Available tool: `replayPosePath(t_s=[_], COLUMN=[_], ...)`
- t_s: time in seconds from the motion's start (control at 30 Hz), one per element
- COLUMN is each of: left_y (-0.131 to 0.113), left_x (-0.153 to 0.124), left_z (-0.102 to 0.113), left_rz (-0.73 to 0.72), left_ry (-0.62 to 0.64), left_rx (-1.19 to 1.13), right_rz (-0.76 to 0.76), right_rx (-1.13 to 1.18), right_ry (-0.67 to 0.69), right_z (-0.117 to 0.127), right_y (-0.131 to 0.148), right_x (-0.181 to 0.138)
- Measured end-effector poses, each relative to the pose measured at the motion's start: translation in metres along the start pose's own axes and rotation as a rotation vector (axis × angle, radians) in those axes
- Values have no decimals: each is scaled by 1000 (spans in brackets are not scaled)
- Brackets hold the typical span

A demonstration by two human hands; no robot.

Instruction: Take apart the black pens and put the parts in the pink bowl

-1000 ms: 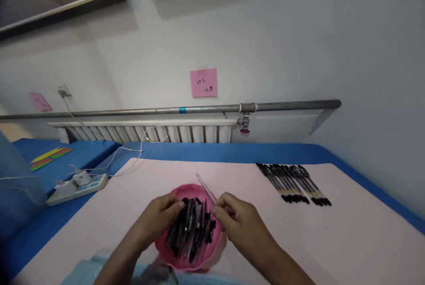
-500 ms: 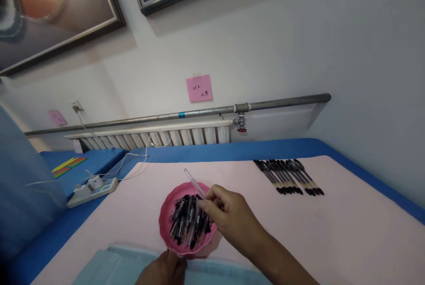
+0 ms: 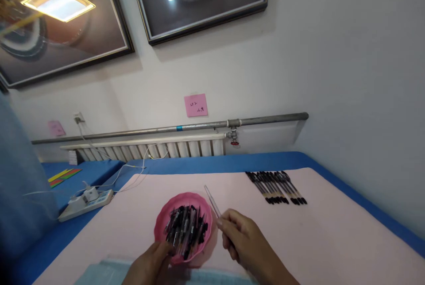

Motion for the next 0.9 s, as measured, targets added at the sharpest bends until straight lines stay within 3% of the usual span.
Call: replayPosePath(t_s=[0.13,0.23,0.3,0.4,0.47,0.6,0.73,0.9], left_y=[-22,-44,-64,-92,-103,-102,-95,-93], left_x=[10,5,-1,-8,-8,-1,2,2], left_z=[-2,-2,-7,-25,-35,-47,-54,-58], left_rz=[32,-1,-19,92,136,220,201,147], left_ry=[-19,21,194,521,613,570,506,517], left_rx=[-83,-309,-561,-902,-1091,-1329,-1334,-1370], right_rz=[-92,-151,-157,-132,-152,-195,-217,-217], right_rx=[113,148,179,229,252,249,294,513], right_ry=[-113,-75,21,142,181,226,284,211], right_z=[10,10,5,-4,-9,-12,-14,-18], right_y=[-35,-45,-45,-48,-53,-62,-55,-41], right_x=[-20,-34,-39,-41,-40,-37,-41,-53])
Point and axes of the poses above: each hand's wrist, its own x-axis towards the middle knuckle, its own z-axis out of the back of the hand, y = z × x, the point moved 2 cm from there along x, towards the middle knuckle, and after that the axes turned 10 degrees about z, right-handed, at the moved point
